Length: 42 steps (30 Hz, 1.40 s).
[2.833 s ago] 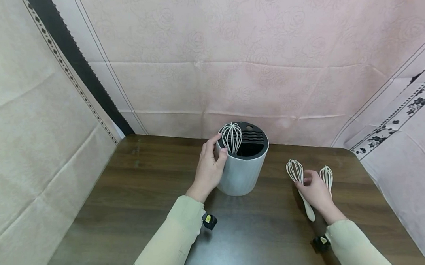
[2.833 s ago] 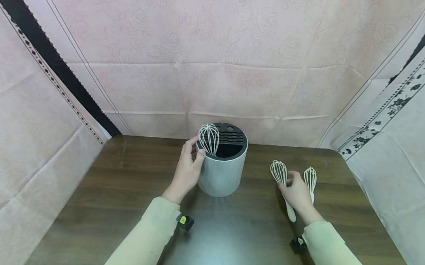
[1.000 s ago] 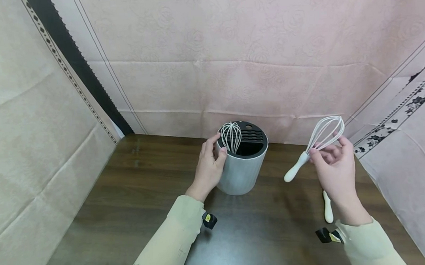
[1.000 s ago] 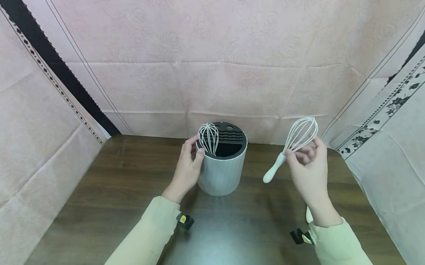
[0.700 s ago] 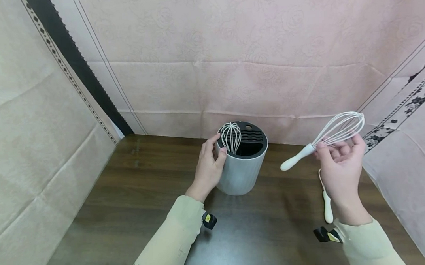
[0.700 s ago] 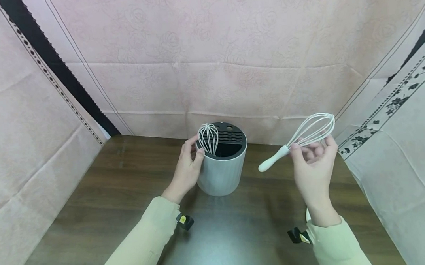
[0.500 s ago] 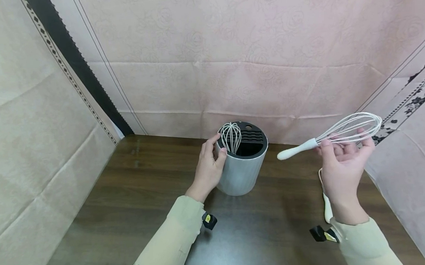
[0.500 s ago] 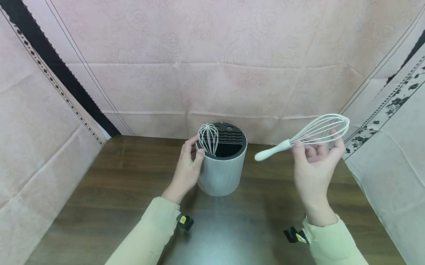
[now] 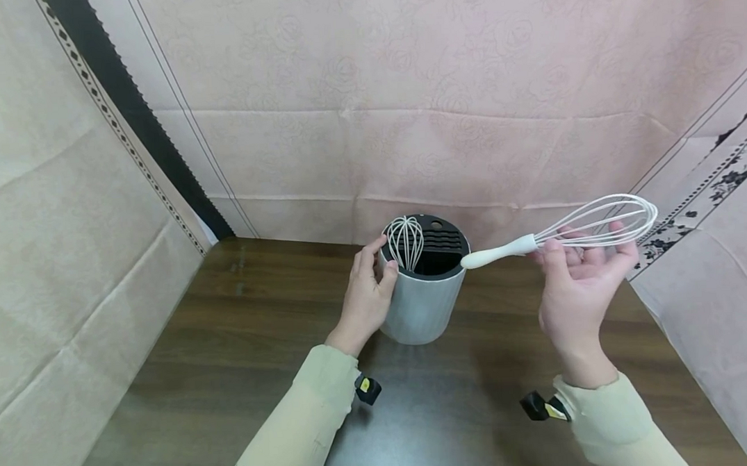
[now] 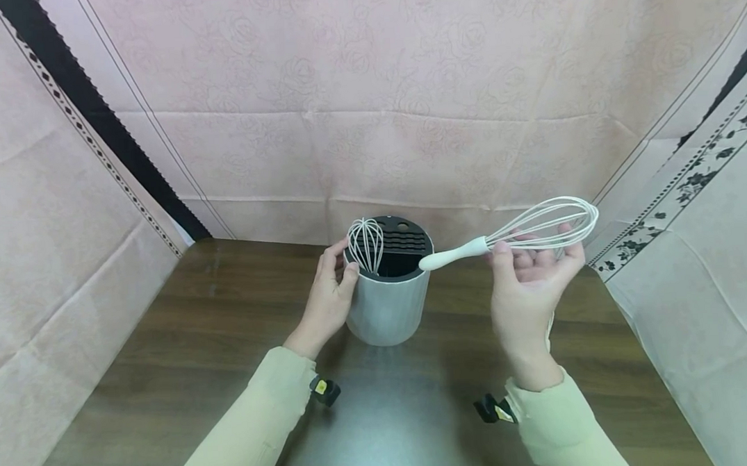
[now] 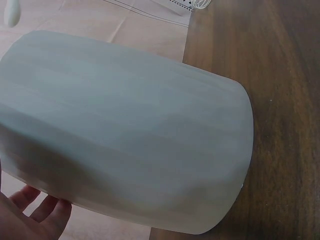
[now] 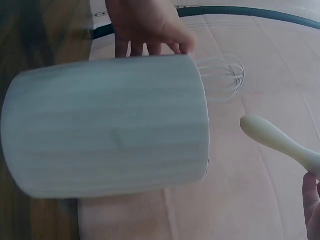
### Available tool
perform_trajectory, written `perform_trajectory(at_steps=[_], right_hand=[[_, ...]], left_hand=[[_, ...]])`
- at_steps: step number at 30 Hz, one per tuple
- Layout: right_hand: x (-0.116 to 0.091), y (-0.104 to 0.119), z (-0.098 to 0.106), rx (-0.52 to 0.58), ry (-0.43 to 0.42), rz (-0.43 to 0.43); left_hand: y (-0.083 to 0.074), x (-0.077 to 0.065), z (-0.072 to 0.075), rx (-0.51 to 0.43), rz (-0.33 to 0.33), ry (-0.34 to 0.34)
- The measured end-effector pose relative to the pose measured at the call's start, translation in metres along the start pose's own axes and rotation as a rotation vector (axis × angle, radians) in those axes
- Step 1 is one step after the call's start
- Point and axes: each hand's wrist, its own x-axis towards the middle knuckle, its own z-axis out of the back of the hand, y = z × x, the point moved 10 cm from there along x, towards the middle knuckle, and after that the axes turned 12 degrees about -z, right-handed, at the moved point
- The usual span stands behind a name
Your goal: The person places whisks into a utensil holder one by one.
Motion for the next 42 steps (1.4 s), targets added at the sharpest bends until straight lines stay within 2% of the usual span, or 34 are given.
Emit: perform_trajectory(at_steps=[3,10,20,26,33,37,42], right_hand=[[-0.002,-0.007,-0.009,-0.015,0.024,-0.007],[-0.008,-0.03,-0.025,-0.142,0.097,-0.047],[-0.016,-0.054,-0.046,-0.257,0.182,-0.029],[-0.025,-0.06,-0.067,-0.354,0.233,-0.017],[-0.034,-0.064,-0.089,-0.518,0.282,-0.021],[-0.032,-0.068,-0.093,-0.548,0.309,-0.009],[-0.022,-0.08,-0.085,-0.576,0.319,-0.024]], left_hand=[[0.0,0.0,0.0,0.006,0.004,0.001],[-0.001,0.0,0.001,0.002,0.001,-0.001],[-0.002,0.0,0.002,0.007,-0.001,-0.001],[-0.002,0.0,0.001,0.008,0.0,0.0],[-0.002,0.001,0.001,0.0,-0.004,-0.007],[-0.002,0.001,0.001,0.007,0.002,-0.004],[-0.003,0.0,0.001,0.016,0.012,-0.004]])
